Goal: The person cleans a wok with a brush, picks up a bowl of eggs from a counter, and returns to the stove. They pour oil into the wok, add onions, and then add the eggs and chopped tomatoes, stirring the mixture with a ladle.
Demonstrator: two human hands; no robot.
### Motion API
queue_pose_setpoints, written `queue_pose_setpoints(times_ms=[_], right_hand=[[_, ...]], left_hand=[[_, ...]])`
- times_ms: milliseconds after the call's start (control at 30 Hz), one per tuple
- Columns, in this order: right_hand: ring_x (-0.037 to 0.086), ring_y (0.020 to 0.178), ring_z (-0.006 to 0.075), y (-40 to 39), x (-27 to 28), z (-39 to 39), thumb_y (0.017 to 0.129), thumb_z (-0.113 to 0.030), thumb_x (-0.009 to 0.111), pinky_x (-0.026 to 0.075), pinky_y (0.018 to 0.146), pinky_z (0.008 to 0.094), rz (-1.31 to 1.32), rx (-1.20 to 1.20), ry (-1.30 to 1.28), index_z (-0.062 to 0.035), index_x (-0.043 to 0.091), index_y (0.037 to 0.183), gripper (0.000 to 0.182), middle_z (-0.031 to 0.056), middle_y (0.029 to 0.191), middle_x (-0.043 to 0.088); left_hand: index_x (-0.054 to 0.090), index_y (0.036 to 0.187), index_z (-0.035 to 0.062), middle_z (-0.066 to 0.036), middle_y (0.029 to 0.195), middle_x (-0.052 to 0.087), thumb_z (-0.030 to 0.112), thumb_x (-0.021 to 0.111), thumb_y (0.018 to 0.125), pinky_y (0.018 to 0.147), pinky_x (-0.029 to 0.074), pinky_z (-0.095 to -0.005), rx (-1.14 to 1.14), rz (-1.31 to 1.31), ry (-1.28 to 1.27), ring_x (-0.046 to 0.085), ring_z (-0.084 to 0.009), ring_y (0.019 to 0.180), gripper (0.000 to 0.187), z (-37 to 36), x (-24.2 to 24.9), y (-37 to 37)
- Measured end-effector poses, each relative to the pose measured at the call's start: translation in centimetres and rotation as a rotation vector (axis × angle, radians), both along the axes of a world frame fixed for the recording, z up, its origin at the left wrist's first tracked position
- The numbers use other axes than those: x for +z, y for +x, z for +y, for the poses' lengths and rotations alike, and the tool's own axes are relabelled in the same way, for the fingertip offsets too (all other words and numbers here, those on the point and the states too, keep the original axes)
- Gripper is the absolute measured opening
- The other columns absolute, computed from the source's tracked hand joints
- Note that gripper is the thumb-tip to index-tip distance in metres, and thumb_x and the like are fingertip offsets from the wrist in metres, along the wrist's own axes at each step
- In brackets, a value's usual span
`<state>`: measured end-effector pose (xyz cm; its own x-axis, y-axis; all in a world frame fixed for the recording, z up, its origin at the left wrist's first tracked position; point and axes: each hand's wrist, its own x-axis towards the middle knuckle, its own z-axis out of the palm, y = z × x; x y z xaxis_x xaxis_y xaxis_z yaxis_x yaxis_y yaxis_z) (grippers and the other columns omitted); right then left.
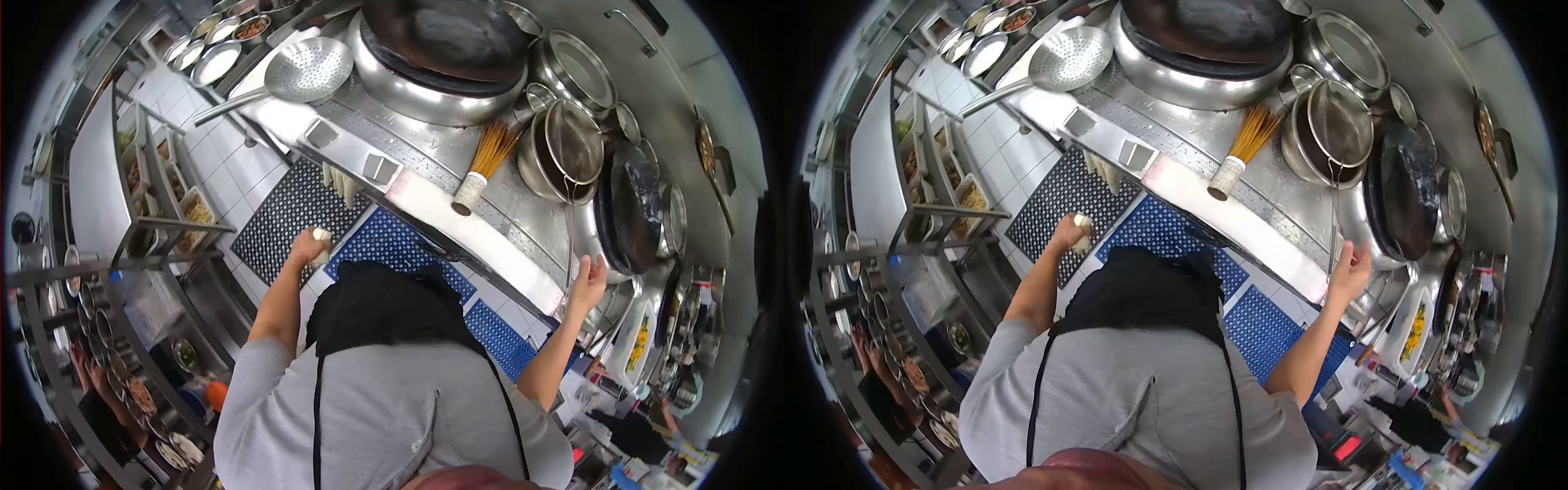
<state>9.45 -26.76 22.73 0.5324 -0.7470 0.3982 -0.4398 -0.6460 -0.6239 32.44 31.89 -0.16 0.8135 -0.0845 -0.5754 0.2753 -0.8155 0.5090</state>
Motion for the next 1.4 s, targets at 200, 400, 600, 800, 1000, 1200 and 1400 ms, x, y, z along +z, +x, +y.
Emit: queue_pose_setpoints(times_ms=[200, 400, 600, 800, 1000, 1200, 1400], right_hand=[[0.061, 0.074, 0.0077, 7.0, 7.2, 13.0, 0.092, -0.017, 0.07, 0.049, 0.059, 0.0228, 0.094, 0.57, 0.762, -0.0076, 0.069, 0.115, 0.025, -0.0005, 0.084, 0.066], [0.066, 0.087, 0.0252, 12.4, -3.2, 21.1, 0.098, -0.037, 0.058, 0.05, 0.081, 0.0342, 0.487, 1.008, 0.658, 0.0007, 0.068, 0.111, 0.041, 0.0145, 0.093, 0.071], [0.055, 0.122, 0.0413, 13.9, -13.9, 23.1, 0.101, -0.051, 0.043, 0.04, 0.107, 0.0435, 0.579, 0.976, 0.69, 0.0088, 0.06, 0.126, 0.067, 0.0298, 0.125, 0.061], [0.01, 0.152, 0.0346, 19.4, -23.6, 28.4, 0.099, -0.057, 0.046, 0.012, 0.123, 0.0378, 0.69, 0.957, 1.094, 0.0065, 0.022, 0.153, 0.087, 0.0288, 0.159, 0.022], [0.055, 0.121, 0.0259, 25.8, -23.9, 35.1, 0.087, -0.031, 0.072, 0.041, 0.105, 0.0358, 0.304, 0.962, 0.902, -0.0053, 0.056, 0.128, 0.051, 0.0147, 0.125, 0.062], [0.061, 0.071, 0.0171, 22.7, -24.9, 38.7, 0.089, 0.0, 0.063, 0.054, 0.066, 0.0305, 0.146, 0.599, 1.323, -0.0047, 0.047, 0.127, 0.041, 0.006, 0.085, 0.06], [0.066, 0.094, 0.0169, 23.4, -20.6, 40.1, 0.094, -0.022, 0.063, 0.053, 0.074, 0.0325, 0.168, 0.56, 1.245, -0.0084, 0.063, 0.124, 0.033, 0.0074, 0.102, 0.071]], left_hand=[[0.065, 0.109, -0.0001, -0.023, 0.103, 0.071, 0.035, 0.08, 0.06, 0.088, 0.053, -0.0426, 0.104, 0.021, -0.062, 0.069, -0.0372, 0.097, 0.062, 0.4, -0.8, 1.6], [0.066, 0.106, 0.0005, -0.023, 0.103, 0.071, 0.031, 0.08, 0.062, 0.089, 0.053, -0.0422, -0.043, 0.078, 0.086, 0.069, -0.0354, 0.102, 0.055, 3.8, -2.5, 1.5], [0.071, 0.1, 0.0024, -0.021, 0.1, 0.072, 0.033, 0.081, 0.062, 0.084, 0.055, -0.0417, 0.062, 0.032, 0.204, 0.07, -0.0339, 0.095, 0.05, 7.3, 2.9, 5.0], [0.072, 0.1, 0.0052, -0.017, 0.099, 0.072, 0.035, 0.085, 0.058, 0.086, 0.055, -0.0391, -0.138, 0.097, -0.201, 0.069, -0.0306, 0.094, 0.053, 4.0, 1.5, 13.0], [0.07, 0.109, 0.0048, -0.017, 0.106, 0.07, 0.028, 0.084, 0.059, 0.09, 0.052, -0.0361, -0.573, 0.061, -0.549, 0.066, -0.0265, 0.099, 0.057, -4.3, 5.5, 16.3], [0.065, 0.117, 0.0017, -0.013, 0.102, 0.071, 0.026, 0.09, 0.057, 0.089, 0.052, -0.0356, -0.769, 0.25, -0.38, 0.068, -0.0233, 0.095, 0.068, -2.7, 2.2, 18.3], [0.053, 0.134, 0.0026, -0.012, 0.113, 0.067, 0.011, 0.077, 0.071, 0.082, 0.056, -0.039, -0.499, 0.96, -0.675, 0.067, -0.0252, 0.097, 0.067, -3.0, 5.5, 19.5]])
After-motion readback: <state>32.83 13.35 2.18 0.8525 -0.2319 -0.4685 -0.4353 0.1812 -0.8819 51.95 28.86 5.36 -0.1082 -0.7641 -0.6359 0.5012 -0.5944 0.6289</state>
